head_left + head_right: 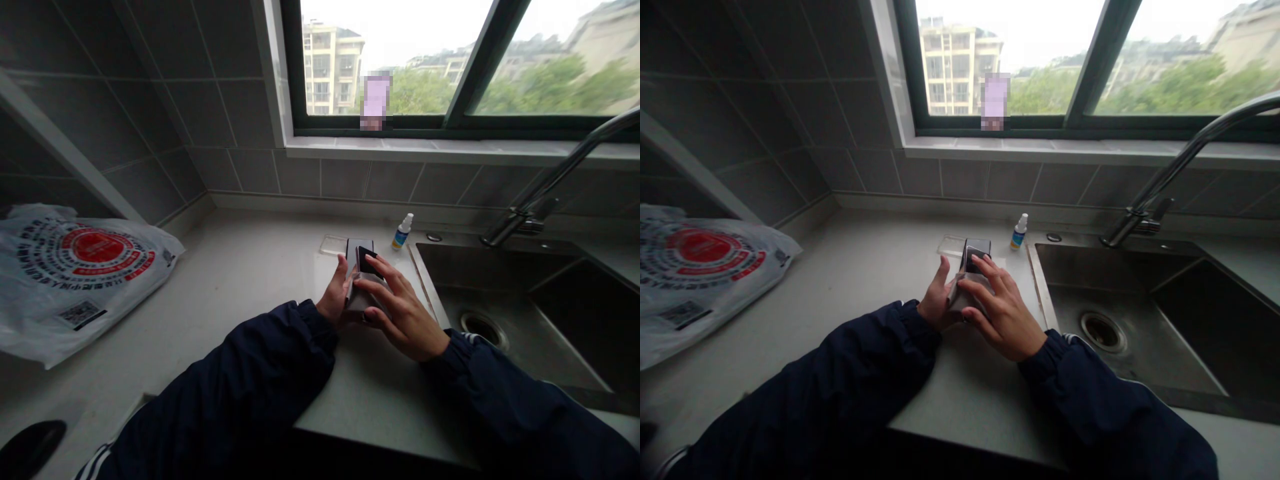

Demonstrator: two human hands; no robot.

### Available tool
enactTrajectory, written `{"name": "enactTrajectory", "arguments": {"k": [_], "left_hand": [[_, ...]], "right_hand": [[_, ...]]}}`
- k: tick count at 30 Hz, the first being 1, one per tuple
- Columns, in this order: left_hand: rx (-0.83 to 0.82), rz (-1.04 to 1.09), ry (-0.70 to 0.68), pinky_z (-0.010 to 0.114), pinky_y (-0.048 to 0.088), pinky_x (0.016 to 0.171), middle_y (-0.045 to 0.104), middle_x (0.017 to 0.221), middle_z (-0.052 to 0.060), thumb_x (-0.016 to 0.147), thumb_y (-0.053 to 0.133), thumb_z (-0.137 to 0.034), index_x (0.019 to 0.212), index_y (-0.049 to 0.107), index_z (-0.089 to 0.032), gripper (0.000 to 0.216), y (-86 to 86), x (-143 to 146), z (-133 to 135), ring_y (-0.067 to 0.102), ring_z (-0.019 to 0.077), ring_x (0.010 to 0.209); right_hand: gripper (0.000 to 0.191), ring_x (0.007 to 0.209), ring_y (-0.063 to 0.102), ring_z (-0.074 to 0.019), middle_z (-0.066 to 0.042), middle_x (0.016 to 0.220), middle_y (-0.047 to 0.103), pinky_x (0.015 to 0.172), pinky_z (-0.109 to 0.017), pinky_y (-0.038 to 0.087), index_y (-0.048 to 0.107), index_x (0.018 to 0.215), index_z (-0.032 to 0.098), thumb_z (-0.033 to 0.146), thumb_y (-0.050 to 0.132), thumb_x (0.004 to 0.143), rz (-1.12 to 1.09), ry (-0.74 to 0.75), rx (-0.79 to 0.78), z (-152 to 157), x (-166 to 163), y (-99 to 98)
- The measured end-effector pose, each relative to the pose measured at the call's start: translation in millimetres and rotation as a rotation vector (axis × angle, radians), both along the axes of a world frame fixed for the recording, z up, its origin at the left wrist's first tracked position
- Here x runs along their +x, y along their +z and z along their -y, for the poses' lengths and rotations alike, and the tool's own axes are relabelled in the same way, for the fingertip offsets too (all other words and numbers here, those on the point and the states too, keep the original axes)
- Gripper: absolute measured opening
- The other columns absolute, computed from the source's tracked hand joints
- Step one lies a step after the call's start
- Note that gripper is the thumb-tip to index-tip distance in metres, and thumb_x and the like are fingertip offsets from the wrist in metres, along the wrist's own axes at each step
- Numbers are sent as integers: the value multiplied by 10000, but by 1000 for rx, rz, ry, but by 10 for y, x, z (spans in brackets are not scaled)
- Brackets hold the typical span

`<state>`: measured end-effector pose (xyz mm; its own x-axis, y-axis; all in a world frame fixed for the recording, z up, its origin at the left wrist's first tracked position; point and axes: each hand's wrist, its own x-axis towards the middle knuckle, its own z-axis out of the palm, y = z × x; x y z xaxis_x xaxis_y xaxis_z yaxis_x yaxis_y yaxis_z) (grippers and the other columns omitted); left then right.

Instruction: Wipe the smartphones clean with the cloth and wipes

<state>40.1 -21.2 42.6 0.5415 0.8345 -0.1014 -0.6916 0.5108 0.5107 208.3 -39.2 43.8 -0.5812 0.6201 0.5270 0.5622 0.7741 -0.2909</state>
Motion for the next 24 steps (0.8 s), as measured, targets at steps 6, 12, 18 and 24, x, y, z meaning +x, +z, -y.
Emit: {"name": "enactTrajectory", "arguments": {"k": [6,12,18,24], "left_hand": [[60,12,-160,434,449,1036,669,1266,196,927,168,-788,1554,395,-146,926,-96,3,3,657,322,1177],[65,-25,-188,448,444,1052,689,1232,177,948,104,-758,1495,480,-154,898,-114,16,15,647,315,1199],[9,36,16,420,462,1048,682,1237,192,965,215,-734,1444,528,-122,838,-12,24,6,655,302,1176],[-70,-21,15,440,521,962,710,1145,182,914,208,-807,1468,494,-133,918,66,-64,-27,706,303,1030]], "right_hand": [[502,1557,175,-396,-122,1691,218,1166,-709,298,437,1500,278,469,430,1035,-14,-111,7,-37,17,-47],[475,1563,151,-398,-117,1697,202,1163,-722,289,476,1462,276,465,459,1027,-20,-138,9,-58,24,-58],[397,1565,152,-390,-105,1692,215,1173,-713,293,569,1363,278,446,517,1007,-7,5,-47,-9,6,3],[343,1556,201,-373,-94,1682,256,1170,-687,334,607,1312,282,370,595,980,36,121,-35,39,-15,23]]}}
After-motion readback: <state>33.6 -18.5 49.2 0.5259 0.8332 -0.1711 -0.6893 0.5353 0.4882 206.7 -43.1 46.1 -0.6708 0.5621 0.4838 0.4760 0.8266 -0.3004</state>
